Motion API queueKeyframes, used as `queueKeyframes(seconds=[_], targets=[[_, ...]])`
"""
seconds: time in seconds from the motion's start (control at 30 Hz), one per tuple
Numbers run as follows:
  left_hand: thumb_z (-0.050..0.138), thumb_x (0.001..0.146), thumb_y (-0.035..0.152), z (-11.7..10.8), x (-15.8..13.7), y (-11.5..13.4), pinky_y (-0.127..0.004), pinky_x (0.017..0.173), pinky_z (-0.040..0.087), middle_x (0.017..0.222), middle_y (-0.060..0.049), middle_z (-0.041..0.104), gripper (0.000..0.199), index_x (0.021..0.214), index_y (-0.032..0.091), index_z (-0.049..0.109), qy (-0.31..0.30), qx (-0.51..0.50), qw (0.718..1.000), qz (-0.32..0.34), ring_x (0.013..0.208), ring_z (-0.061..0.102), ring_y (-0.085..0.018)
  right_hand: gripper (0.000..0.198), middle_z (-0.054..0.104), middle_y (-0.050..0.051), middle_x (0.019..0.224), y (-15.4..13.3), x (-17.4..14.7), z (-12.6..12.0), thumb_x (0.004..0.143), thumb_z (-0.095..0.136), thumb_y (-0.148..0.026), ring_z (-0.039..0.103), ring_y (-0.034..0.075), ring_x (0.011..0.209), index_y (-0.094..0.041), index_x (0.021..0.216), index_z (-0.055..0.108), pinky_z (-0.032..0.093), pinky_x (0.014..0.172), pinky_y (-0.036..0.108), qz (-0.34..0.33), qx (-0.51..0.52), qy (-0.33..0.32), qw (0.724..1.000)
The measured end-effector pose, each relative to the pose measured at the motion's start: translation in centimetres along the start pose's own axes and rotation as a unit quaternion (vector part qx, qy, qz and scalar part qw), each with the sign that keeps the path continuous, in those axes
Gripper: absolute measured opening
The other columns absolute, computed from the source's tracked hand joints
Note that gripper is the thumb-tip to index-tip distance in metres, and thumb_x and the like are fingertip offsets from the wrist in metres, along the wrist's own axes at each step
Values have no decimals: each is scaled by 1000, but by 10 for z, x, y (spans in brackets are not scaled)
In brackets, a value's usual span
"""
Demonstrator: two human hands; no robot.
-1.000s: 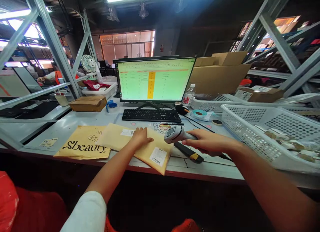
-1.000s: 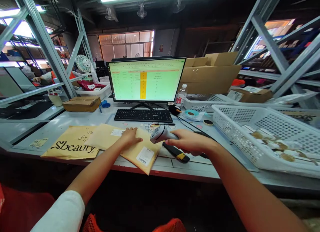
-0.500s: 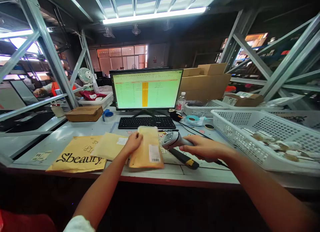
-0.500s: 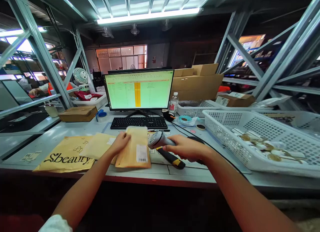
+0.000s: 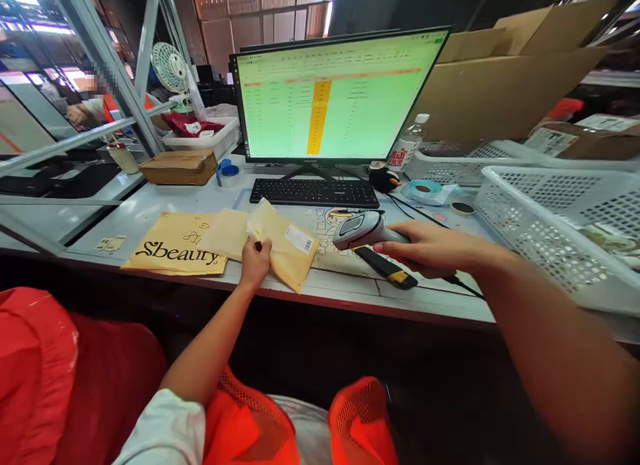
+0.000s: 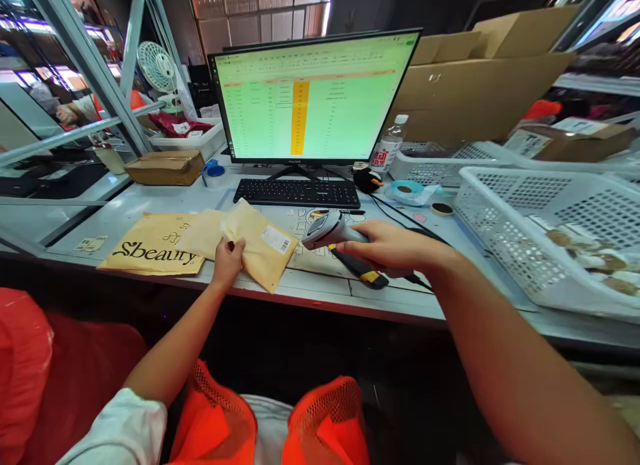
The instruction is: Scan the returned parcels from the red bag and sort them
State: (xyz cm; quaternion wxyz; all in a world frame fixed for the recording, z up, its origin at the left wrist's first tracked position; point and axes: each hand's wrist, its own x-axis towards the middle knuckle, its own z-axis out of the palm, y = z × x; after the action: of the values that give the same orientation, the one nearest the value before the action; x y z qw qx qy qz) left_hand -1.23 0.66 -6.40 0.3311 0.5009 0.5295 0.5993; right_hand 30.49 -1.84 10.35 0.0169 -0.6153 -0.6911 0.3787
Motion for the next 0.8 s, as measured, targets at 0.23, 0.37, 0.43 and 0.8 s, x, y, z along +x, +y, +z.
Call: queueKeyframes(seconds=[0.23, 0.37, 0.43, 0.8], targets=[[58, 92, 35, -8, -2, 10, -37, 95, 54, 112, -12, 76, 24, 109, 18, 65, -2, 72, 997, 22, 108, 71, -27, 62, 47, -4, 61, -10, 15, 1, 84, 62, -74, 40, 11, 44, -19, 114, 60, 26, 40, 23, -22, -16, 4, 1000], [53, 95, 43, -45, -8, 13, -39, 82, 51, 86, -10, 72, 24, 83, 23, 59, 24, 283, 957, 55, 88, 69, -29, 56, 63, 4, 80, 18, 42, -1, 92, 58, -62, 58, 17, 60, -18, 125, 61, 37, 48, 25, -7, -97, 83, 992], [47, 97, 40, -65, -10, 11, -40, 80, 49, 79, -10, 66, 28, 73, 25, 49, 43, 383, 918, 96, 84, 66, -30, 49, 70, 12, 99, 41, 58, -1, 95, 56, -54, 67, 24, 86, -14, 121, 64, 48, 65, 29, 24, -175, 173, 969], [40, 96, 33, -127, 61, 6, -46, 97, 45, 114, -20, 69, 29, 102, 14, 62, 104, 608, 786, 34, 114, 60, -38, 52, 64, 30, 125, 88, 71, 29, 99, 43, -37, 60, 43, 123, -2, 134, 57, 49, 94, 49, 183, -260, 315, 894]])
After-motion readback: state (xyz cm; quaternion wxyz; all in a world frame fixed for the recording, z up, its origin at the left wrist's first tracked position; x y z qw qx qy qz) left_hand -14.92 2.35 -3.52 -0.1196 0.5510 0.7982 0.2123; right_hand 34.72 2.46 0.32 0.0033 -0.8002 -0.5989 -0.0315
